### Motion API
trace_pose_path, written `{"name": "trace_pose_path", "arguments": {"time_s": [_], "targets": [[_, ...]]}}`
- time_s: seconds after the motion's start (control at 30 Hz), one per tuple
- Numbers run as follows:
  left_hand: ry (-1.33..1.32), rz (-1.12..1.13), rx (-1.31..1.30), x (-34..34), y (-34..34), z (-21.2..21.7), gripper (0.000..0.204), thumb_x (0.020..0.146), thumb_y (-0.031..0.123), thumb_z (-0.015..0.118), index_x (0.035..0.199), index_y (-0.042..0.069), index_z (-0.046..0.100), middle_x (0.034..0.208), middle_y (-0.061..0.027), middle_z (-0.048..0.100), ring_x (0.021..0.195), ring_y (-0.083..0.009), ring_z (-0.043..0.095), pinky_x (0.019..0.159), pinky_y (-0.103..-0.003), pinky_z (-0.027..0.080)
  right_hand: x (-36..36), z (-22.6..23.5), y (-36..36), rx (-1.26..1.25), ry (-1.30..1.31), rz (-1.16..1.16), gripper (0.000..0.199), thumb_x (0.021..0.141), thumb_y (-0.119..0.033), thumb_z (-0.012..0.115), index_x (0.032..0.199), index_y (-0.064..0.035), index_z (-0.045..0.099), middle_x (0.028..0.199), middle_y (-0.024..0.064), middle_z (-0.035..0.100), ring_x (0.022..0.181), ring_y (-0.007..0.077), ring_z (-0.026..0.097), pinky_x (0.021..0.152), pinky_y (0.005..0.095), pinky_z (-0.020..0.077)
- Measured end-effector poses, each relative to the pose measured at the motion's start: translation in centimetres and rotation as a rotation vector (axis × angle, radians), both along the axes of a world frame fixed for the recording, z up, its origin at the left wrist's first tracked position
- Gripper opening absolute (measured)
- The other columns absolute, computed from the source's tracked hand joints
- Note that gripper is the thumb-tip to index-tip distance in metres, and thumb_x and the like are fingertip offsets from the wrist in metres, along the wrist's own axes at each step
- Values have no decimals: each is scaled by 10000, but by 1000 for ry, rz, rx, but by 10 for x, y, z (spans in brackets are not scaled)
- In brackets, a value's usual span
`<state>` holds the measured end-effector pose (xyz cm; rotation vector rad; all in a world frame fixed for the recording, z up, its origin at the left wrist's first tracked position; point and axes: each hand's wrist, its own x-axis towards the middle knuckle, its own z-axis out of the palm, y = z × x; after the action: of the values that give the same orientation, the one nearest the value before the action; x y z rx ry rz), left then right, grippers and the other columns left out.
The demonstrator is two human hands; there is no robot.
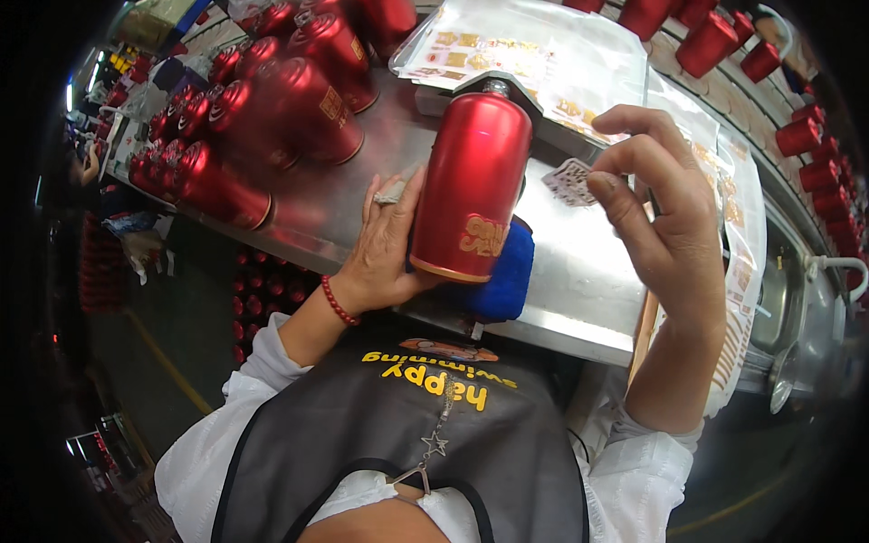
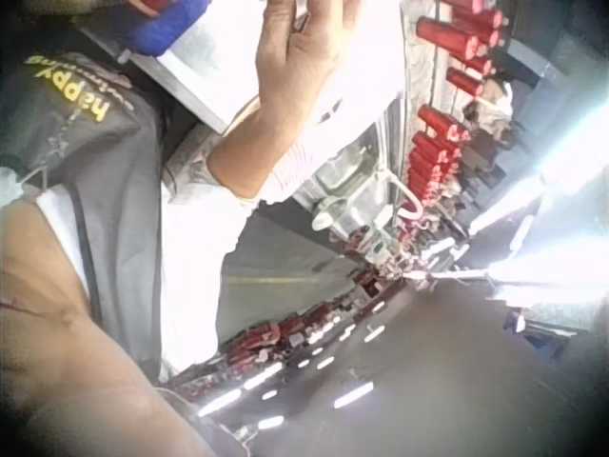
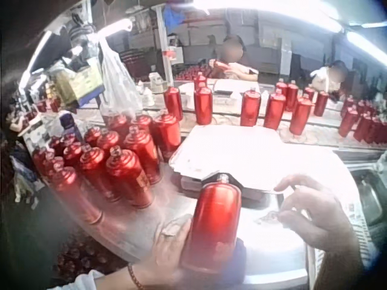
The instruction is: The person applies stickers to red beverage cans using a blue foam holder. They peel stickers from a sheet, place them on the can, and smooth them with a green card and a wooden stick. The person repeats this process for multiple cans on a metal table.
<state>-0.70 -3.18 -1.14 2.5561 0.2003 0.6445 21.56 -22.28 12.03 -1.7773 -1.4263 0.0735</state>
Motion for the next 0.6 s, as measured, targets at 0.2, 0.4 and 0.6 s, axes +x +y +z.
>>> {"name": "trace_pose_path", "arguments": {"time_s": [0.2,0.4,0.6], "targets": [[-138,15,124,2,-2,15,1069,789,547,776,1562,-12,293,1168,-225,640,1347,-447,431,1159,-678,104,-21,23,26,-4,49,189,98,914,-64,684,890,6,620,1121,111,625,759,116,540,646,250,428],[-117,-32,-12,3,1,5,1154,771,583,783,1574,-31,225,1397,-273,517,1369,-476,416,1172,-660,124,-14,-33,68,-73,17,94,120,909,-61,697,890,-14,589,1111,106,580,964,234,588,826,334,498],[-108,-205,-384,6,16,14,1093,854,557,732,1562,-76,191,1541,-322,328,1444,-467,317,1211,-558,153,-16,-41,74,-50,-119,34,121,887,-53,709,890,-17,593,1108,127,572,1019,287,584,868,363,499]]}}
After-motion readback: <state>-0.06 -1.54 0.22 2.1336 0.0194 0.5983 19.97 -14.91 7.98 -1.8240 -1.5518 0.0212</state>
